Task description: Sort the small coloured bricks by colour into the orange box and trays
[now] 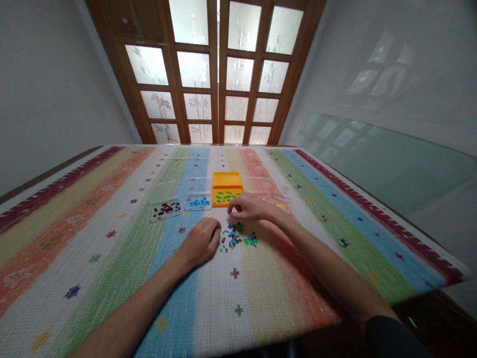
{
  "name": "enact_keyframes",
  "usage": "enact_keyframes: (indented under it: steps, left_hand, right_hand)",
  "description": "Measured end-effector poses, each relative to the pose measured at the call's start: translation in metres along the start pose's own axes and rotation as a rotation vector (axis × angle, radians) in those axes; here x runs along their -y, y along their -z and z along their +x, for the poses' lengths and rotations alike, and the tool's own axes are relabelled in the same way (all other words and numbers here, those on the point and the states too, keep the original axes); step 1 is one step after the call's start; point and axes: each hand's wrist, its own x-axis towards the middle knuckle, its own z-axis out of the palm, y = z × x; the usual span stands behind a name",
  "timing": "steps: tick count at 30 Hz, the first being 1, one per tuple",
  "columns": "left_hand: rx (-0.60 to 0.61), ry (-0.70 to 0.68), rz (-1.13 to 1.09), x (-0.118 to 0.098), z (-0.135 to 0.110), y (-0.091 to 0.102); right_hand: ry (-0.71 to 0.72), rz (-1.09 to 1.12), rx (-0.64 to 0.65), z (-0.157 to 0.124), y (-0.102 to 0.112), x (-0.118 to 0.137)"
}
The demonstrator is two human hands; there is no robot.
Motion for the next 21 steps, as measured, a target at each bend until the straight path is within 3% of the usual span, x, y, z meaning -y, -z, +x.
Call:
enact_keyframes:
  steps: [4, 10, 15, 21]
  left_hand:
    - [-0.005, 0.055, -0.023, 0.000, 0.000, 0.002]
    - [-0.002, 0.047, -0.020, -0.003, 0.000, 0.004]
    - [0.011, 0.034, -0.019, -0.005, 0.000, 0.005]
    - [0.016, 0.039, -0.031, -0.006, 0.000, 0.006]
  right_hand:
    - [0.089, 0.006, 0.114, 0.002, -0.008, 0.020]
    - [0.141, -0.078, 0.095, 0.004, -0.024, 0.027]
    - [0.107, -0.120, 0.107, 0.004, -0.018, 0.026]
    - [-0.048, -0.037, -0.091, 0.002, -0.003, -0.004]
